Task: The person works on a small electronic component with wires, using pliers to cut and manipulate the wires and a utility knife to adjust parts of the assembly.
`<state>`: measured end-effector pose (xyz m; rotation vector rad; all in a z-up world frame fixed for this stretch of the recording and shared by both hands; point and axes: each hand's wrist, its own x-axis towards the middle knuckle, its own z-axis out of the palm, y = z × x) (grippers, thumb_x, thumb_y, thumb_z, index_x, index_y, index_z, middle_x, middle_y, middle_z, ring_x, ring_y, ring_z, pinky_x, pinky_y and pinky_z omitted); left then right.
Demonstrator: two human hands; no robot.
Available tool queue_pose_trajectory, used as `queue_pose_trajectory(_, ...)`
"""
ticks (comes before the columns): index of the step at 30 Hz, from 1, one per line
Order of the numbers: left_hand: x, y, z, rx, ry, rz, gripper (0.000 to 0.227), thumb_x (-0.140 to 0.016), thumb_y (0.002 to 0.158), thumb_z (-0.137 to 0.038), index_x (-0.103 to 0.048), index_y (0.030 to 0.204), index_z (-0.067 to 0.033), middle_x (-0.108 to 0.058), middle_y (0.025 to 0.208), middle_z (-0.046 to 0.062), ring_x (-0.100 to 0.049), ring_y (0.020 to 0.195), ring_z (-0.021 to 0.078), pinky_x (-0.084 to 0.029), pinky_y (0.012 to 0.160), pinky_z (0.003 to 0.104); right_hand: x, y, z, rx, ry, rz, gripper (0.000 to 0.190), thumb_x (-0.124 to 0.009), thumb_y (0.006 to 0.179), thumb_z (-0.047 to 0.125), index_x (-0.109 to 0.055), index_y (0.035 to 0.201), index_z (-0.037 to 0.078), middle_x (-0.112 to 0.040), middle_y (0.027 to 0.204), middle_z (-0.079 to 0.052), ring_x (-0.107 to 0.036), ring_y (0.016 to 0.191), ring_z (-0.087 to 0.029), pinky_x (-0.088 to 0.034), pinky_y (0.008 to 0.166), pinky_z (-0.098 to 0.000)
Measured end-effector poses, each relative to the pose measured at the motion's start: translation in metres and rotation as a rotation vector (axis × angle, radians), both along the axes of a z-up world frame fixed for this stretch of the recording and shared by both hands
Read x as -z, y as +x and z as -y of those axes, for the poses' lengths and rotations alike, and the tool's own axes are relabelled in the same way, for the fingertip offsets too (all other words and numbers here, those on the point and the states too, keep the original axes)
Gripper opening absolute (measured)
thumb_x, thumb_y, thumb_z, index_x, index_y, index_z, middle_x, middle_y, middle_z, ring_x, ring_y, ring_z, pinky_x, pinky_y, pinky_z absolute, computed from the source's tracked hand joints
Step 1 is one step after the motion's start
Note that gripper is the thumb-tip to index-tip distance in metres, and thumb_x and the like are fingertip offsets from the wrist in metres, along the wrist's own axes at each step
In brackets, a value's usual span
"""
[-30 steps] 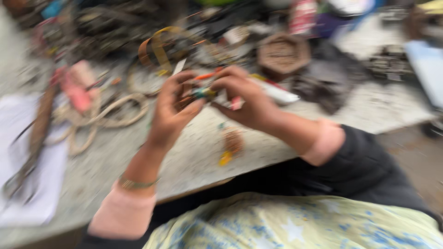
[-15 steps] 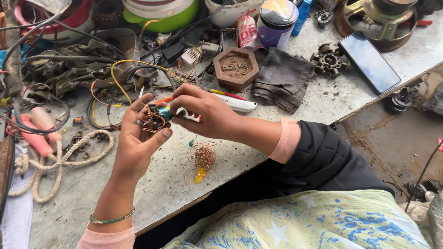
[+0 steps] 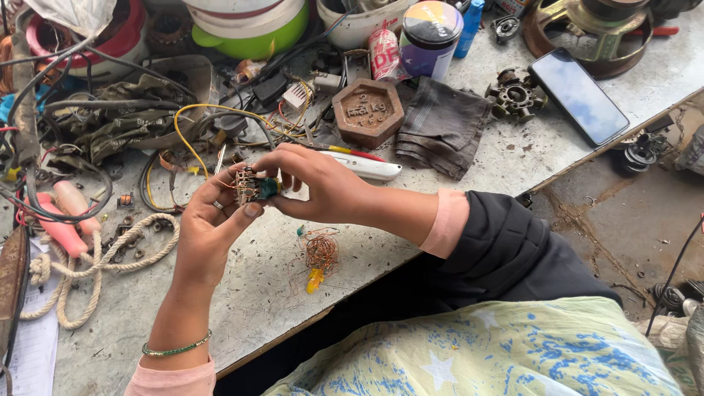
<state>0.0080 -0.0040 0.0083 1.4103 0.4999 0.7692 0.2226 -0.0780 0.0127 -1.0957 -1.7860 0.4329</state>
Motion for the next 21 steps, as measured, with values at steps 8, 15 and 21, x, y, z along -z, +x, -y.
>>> queue_pose_trajectory(8, -0.021, -0.019, 0.001, -0.169, 0.296, -0.196, 0.043, -0.069, 0.098, -0.011, -0.059, 0.139, -0.0011, -0.068, 0.129, 0.012, -0.065, 0.117, 0.0162, -0.053, 0.102, 0.031, 0.031, 0.027, -0.034, 0.084, -0.114, -0.382, 0.034, -0.075, 0.092, 0.009, -0.062, 0.124, 0.006, -0.069, 0.106, -0.004, -0.067, 0.090, -0.010, -0.059, 0.081, -0.0273)
queue_pose_trajectory(15, -0.104, -0.009, 0.118, -0.056, 0.616, 0.279, 0.035, -0.054, 0.110, -0.045, -0.064, 0.118, -0.0128, -0.062, 0.129, 0.013, -0.056, 0.125, 0.0283, -0.037, 0.115, 0.046, 0.032, 0.053, -0.052, -0.018, -0.187, -0.658, 0.033, -0.075, 0.094, 0.010, -0.061, 0.124, 0.003, -0.067, 0.116, -0.006, -0.068, 0.101, -0.013, -0.062, 0.085, -0.0301)
queue_pose_trajectory(21, -0.164, 0.031, 0.163, 0.607, 1.570, -0.205, 0.071, -0.022, 0.096, -0.066, -0.041, 0.152, -0.0274, -0.037, 0.155, -0.014, -0.034, 0.148, 0.0099, -0.024, 0.131, 0.017, 0.020, 0.053, -0.034, -0.145, -0.204, -0.729, 0.029, -0.067, 0.105, 0.004, -0.055, 0.131, 0.002, -0.063, 0.122, -0.008, -0.067, 0.106, -0.014, -0.063, 0.092, -0.0332)
